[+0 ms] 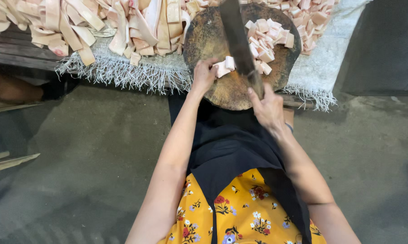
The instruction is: The person sits on the floor and uses a large cleaver to chop strips of pork skin into small cubes on a round wooden cutting board. The chopped pieces are periodically pushed aside to make room for more strips.
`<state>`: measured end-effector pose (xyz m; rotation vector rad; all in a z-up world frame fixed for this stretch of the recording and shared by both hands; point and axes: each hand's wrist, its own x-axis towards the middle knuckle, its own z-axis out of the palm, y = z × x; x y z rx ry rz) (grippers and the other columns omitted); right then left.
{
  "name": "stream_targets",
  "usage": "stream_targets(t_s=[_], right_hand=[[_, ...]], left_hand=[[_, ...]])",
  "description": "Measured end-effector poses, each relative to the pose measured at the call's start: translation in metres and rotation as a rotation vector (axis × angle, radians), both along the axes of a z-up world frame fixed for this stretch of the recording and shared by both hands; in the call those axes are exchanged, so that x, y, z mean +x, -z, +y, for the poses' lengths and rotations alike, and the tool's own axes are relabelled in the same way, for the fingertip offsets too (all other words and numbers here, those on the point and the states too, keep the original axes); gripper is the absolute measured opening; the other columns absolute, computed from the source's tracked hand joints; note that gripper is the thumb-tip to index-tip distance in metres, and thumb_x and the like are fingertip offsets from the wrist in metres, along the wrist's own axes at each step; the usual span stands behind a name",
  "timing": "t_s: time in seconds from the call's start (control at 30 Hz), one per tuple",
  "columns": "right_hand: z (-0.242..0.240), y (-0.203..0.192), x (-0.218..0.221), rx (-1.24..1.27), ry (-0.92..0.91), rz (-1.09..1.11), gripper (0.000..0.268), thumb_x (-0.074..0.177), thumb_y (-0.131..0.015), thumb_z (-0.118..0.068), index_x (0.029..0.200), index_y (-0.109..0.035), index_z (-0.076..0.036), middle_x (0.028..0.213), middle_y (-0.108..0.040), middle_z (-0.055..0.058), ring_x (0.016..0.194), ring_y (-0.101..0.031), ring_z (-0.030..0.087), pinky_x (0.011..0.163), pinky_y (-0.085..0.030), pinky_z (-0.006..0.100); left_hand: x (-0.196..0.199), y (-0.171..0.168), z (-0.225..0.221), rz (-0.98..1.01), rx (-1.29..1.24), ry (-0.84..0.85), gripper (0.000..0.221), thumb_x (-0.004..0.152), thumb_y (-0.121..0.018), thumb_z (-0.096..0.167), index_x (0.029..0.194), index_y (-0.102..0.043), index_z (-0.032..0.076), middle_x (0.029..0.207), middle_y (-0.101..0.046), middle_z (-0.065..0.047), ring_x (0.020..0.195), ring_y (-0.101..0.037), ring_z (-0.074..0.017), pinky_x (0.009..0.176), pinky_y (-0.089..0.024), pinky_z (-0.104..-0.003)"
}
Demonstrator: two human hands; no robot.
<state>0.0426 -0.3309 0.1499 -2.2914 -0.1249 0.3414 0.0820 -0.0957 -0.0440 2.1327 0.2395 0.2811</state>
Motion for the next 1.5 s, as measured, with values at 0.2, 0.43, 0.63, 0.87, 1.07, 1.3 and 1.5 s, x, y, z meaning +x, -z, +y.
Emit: stream_targets(t_s=[0.2, 0.43, 0.63, 0.87, 1.07, 1.3, 1.5], right_hand=[[0.018, -0.004, -0.019, 0.175, 0.024, -0.266, 0.036, 0.106, -0.062, -0.034, 0.119, -0.057, -0.001, 0.078, -0.069, 0.021, 0.067, -0.072, 0.032, 0.063, -0.057, 0.044], [0.048, 0.063, -0.021, -0.308, -0.105, 0.084, 0.045, 0.101, -0.06, -0.038, 0.116, -0.05, 0.003, 0.089, -0.069, 0.035, 0.085, -0.067, 0.056, 0.075, -0.054, 0.06], [0.045, 0.081, -0.014, -0.251, -0.103, 0.095, 0.046, 0.101, -0.061, -0.038, 0.118, -0.05, 0.004, 0.092, -0.068, 0.038, 0.089, -0.065, 0.058, 0.079, -0.053, 0.062], [0.031, 0.051, 0.027, 0.186, 0.017, 0.437, 0.038, 0.102, -0.059, -0.035, 0.115, -0.06, 0.0, 0.065, -0.062, 0.019, 0.05, -0.06, 0.032, 0.047, -0.048, 0.044], [-0.038, 0.024, 0.0, 0.112, 0.27, 0.222, 0.036, 0.102, -0.062, -0.033, 0.116, -0.059, 0.0, 0.063, -0.064, 0.009, 0.048, -0.062, 0.017, 0.044, -0.052, 0.034], [-0.098, 0.08, 0.022, -0.18, 0.348, -0.198, 0.033, 0.106, -0.065, -0.027, 0.117, -0.058, 0.004, 0.081, -0.071, 0.027, 0.069, -0.071, 0.038, 0.062, -0.056, 0.048], [-0.088, 0.084, 0.038, -0.213, 0.35, 0.064, 0.036, 0.101, -0.067, -0.028, 0.114, -0.055, 0.004, 0.076, -0.069, 0.027, 0.066, -0.069, 0.042, 0.058, -0.055, 0.051]], left_hand=[[-0.012, -0.03, 0.024, 0.171, -0.377, -0.099, 0.027, 0.097, -0.062, 0.01, 0.122, -0.067, -0.001, 0.098, -0.064, -0.013, 0.064, -0.072, -0.0135, 0.054, -0.06, -0.028], [-0.007, -0.01, 0.013, 0.041, 0.111, -0.024, 0.018, 0.092, -0.07, 0.009, 0.107, -0.07, -0.001, 0.104, -0.067, -0.023, 0.101, -0.066, -0.0404, 0.09, -0.051, -0.049], [-0.008, -0.004, -0.009, 0.026, 0.067, 0.018, 0.023, 0.084, -0.07, 0.005, 0.104, -0.064, -0.003, 0.105, -0.061, -0.029, 0.101, -0.059, -0.0493, 0.088, -0.049, -0.051], [-0.027, -0.049, -0.02, 0.243, -0.059, 0.105, 0.023, 0.09, -0.068, 0.012, 0.106, -0.056, 0.002, 0.105, -0.067, -0.023, 0.105, -0.065, -0.043, 0.091, -0.051, -0.047], [-0.008, -0.041, -0.031, 0.019, -0.134, -0.144, 0.027, 0.101, -0.057, 0.019, 0.124, -0.055, 0.005, 0.117, -0.067, -0.022, 0.112, -0.065, -0.0393, 0.097, -0.05, -0.045], [0.01, -0.019, -0.123, -0.223, 0.469, -0.083, 0.109, 0.072, -0.079, 0.065, 0.153, -0.031, 0.011, 0.154, -0.028, -0.027, 0.139, -0.022, -0.062, 0.11, -0.022, -0.077], [0.069, 0.002, -0.157, -0.105, 0.617, -0.086, 0.12, 0.062, -0.086, 0.068, 0.16, -0.025, 0.034, 0.167, -0.007, -0.014, 0.15, -0.01, -0.0591, 0.116, -0.017, -0.083]])
